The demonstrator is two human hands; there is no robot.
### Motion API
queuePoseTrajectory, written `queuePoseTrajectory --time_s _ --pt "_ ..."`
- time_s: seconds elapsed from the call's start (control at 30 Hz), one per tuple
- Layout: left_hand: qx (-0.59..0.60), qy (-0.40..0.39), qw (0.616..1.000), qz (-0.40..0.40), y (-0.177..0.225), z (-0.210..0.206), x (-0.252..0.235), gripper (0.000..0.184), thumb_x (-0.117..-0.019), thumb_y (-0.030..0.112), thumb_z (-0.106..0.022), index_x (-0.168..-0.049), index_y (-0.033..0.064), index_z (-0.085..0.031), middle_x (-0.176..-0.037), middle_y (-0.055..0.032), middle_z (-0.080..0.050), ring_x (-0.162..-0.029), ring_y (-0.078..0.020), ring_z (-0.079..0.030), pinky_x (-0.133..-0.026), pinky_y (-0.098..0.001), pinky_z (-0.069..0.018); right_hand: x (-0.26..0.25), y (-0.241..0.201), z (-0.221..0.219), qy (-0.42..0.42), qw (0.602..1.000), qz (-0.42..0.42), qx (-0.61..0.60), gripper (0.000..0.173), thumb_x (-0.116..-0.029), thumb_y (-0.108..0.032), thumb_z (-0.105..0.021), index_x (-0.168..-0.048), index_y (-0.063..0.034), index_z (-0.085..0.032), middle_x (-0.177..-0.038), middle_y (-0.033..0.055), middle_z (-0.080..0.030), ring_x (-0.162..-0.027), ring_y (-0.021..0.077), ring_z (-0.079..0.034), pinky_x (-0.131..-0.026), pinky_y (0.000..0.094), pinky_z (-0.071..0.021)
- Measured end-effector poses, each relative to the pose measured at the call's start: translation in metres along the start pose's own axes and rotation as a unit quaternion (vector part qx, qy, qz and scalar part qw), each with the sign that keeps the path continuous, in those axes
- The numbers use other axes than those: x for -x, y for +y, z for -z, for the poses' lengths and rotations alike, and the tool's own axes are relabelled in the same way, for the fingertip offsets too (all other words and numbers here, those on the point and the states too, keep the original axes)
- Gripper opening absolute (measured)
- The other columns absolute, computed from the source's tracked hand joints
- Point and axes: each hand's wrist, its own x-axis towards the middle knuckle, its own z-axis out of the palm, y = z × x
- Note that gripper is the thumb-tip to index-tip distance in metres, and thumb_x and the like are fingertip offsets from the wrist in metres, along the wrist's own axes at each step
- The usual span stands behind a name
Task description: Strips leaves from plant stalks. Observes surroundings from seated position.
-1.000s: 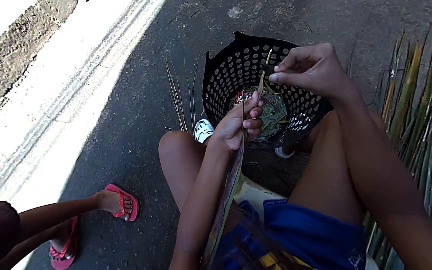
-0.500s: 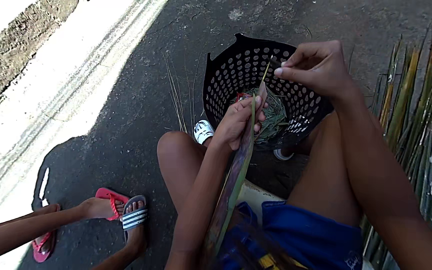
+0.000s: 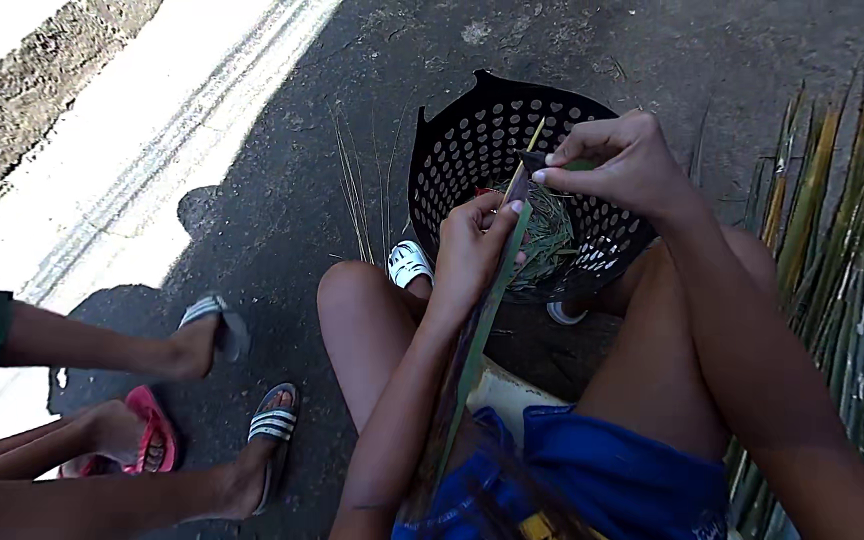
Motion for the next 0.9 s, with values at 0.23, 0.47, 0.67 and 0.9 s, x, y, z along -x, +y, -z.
queuePoseTrajectory --time_s 0.23,0.47,0.67,0.9 --pt "-0.034 0.004 0.999 0.002 0.003 0.001 0.001 0.016 -0.1057 0.008 -0.052 -0.105 -0.0039 -0.063 -0.066 0.0009 -0.062 -0.051 0.0020 -0.056 -0.051 -0.0139 -0.0488 -0.003 0.005 0.016 0.063 0.998 -0.018 0.016 0.011 -0.0842 -0.004 -0.070 -0.077 -0.0051 -0.062 -0.073 -0.0142 -0.062 -0.065 -0.0160 -0.054 -0.063 0.0039 -0.0456" --pt "0.040 -0.009 0.999 -0.009 0.000 0.003 -0.001 0.016 -0.1064 0.007 -0.050 -0.110 -0.0039 -0.062 -0.065 0.0028 -0.062 -0.049 0.0042 -0.055 -0.048 -0.0111 -0.0469 -0.003 0.006 -0.001 -0.022 0.999 0.030 -0.009 0.009 -0.0814 -0.004 -0.072 -0.075 -0.0009 -0.067 -0.072 -0.0077 -0.066 -0.065 -0.0144 -0.055 -0.063 0.0040 -0.0448" --pt "0.092 -0.021 0.995 0.018 0.003 0.005 0.002 0.016 -0.1063 0.002 -0.047 -0.103 -0.0031 -0.063 -0.062 0.0041 -0.061 -0.047 0.0039 -0.054 -0.048 -0.0109 -0.0473 -0.018 0.027 0.026 0.138 0.990 -0.016 0.024 0.014 -0.0866 -0.004 -0.070 -0.079 -0.0097 -0.059 -0.074 -0.0167 -0.063 -0.064 -0.0141 -0.056 -0.063 0.0068 -0.0480" --pt "0.215 -0.053 0.973 0.067 0.014 0.016 -0.007 0.029 -0.1073 -0.002 -0.035 -0.095 0.0003 -0.061 -0.060 0.0091 -0.059 -0.047 0.0066 -0.053 -0.048 -0.0083 -0.0451 -0.008 0.005 -0.017 0.007 0.999 -0.003 -0.045 0.009 -0.0790 -0.001 -0.074 -0.073 0.0002 -0.067 -0.068 -0.0069 -0.064 -0.060 -0.0122 -0.052 -0.058 0.0057 -0.0437"
